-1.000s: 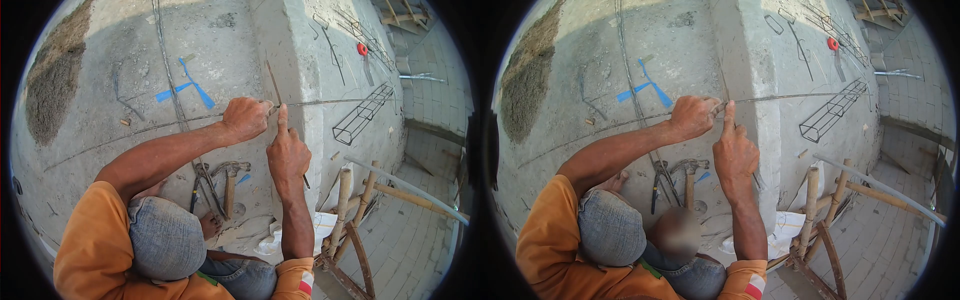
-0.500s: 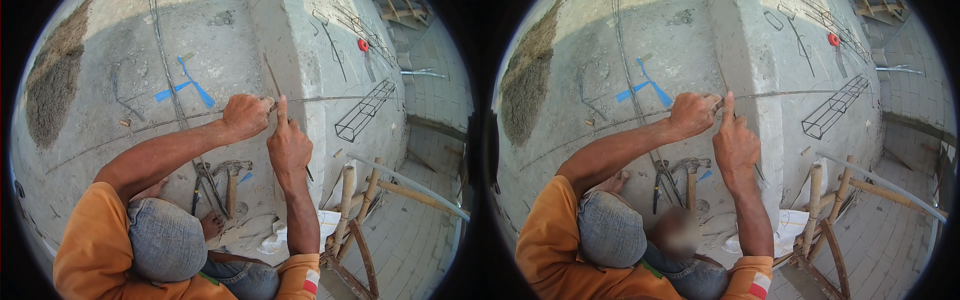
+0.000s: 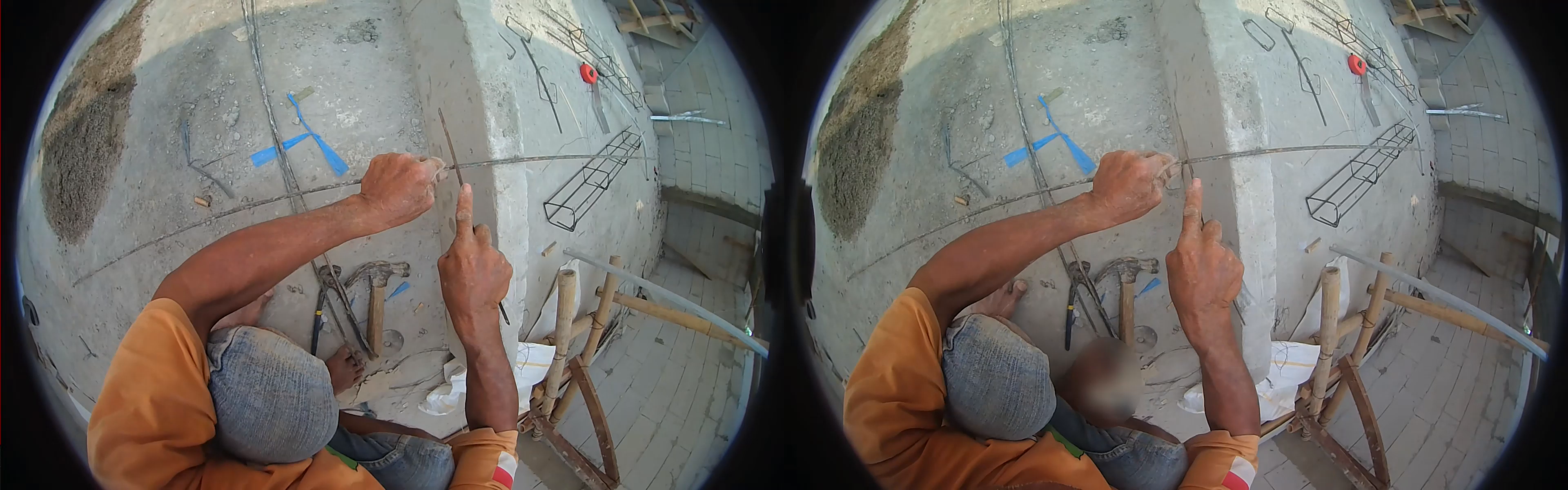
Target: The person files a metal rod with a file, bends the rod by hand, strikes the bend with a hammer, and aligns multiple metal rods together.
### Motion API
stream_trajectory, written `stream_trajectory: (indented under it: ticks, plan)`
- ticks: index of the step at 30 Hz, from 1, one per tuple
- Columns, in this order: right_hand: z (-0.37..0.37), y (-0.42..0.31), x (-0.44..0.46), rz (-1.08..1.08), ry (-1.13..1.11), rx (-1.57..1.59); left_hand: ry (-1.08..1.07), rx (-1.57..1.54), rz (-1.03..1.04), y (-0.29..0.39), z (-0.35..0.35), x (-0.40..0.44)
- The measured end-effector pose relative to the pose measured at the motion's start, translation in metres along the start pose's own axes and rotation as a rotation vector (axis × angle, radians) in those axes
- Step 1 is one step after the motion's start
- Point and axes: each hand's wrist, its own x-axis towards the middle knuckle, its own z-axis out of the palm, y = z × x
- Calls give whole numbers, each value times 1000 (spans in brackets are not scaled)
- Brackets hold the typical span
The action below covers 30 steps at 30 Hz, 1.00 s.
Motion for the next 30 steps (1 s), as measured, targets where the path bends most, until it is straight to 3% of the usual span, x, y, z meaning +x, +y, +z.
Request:
stream_trajectory:
  ticks: [13, 15, 21, 22, 24, 28, 30]
  plan:
    - [3, -4, 13, 5, 9, 21, -66, 104, -1, 2, 1, -1]
    - [14, -9, 47, -77, 155, 12, -42, 118, 15, 2, 2, 2]
    - [-5, 3, 5, 35, -102, 43, -31, 36, 0, -1, 2, -1]
    - [-1, -1, 14, 44, -113, 46, -52, 56, -20, 3, 2, -4]
    - [9, -8, 50, -65, 82, 32, -60, 77, -29, 5, 1, 2]
    - [2, -1, 30, -64, 44, 43, -80, 24, -38, 0, 0, 3]
    - [-5, 3, 4, 52, -123, 40, -43, -15, -25, -2, 2, 0]
